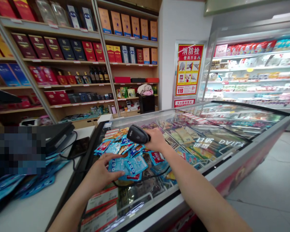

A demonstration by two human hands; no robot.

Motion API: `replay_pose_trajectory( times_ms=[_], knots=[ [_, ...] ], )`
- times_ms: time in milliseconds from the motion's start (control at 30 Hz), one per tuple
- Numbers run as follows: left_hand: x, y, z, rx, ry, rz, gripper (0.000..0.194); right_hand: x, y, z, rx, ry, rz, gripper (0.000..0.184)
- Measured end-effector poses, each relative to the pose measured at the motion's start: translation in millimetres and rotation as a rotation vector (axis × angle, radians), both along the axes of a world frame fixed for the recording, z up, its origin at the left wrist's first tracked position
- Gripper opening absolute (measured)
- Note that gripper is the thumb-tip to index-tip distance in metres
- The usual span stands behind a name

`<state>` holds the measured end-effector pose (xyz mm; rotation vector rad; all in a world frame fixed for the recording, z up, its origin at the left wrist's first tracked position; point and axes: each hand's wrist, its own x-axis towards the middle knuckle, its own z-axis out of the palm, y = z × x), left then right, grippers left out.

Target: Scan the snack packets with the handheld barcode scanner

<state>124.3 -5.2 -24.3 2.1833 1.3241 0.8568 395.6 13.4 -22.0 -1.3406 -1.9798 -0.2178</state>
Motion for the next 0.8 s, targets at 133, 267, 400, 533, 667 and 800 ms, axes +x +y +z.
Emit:
replay_pose_trajectory(
  times_ms=[133,267,400,533,667,800],
  knots=[
    [-10.6,9.1,0.2,0.041,-0.146,0.184,0.043,-1.3,-0.4,0.6,-0.005,-0.001,-0.001,0.036],
    [-16.8,15.7,-3.0,0.028,-0.261,0.305,0.048,-3.1,-1.3,1.2,-0.009,-0.008,-0.011,0.035],
    [-20.5,18.8,-7.0,0.081,-0.351,0.374,0.055,-4.3,-1.2,-1.2,-0.009,-0.031,0.003,0.031],
    [-21.1,17.0,-6.8,0.174,-0.407,0.388,0.066,-8.8,-2.2,-3.8,-0.014,-0.06,0.065,0.026],
    [-20.7,15.6,-5.0,0.215,-0.437,0.399,0.079,-16.3,-4.8,-4.7,-0.029,-0.101,0.136,0.021],
    [-21.3,16.0,-5.1,0.217,-0.434,0.42,0.068,-20.9,-7.3,-4.1,-0.07,-0.145,0.168,0.016]
  ],
)
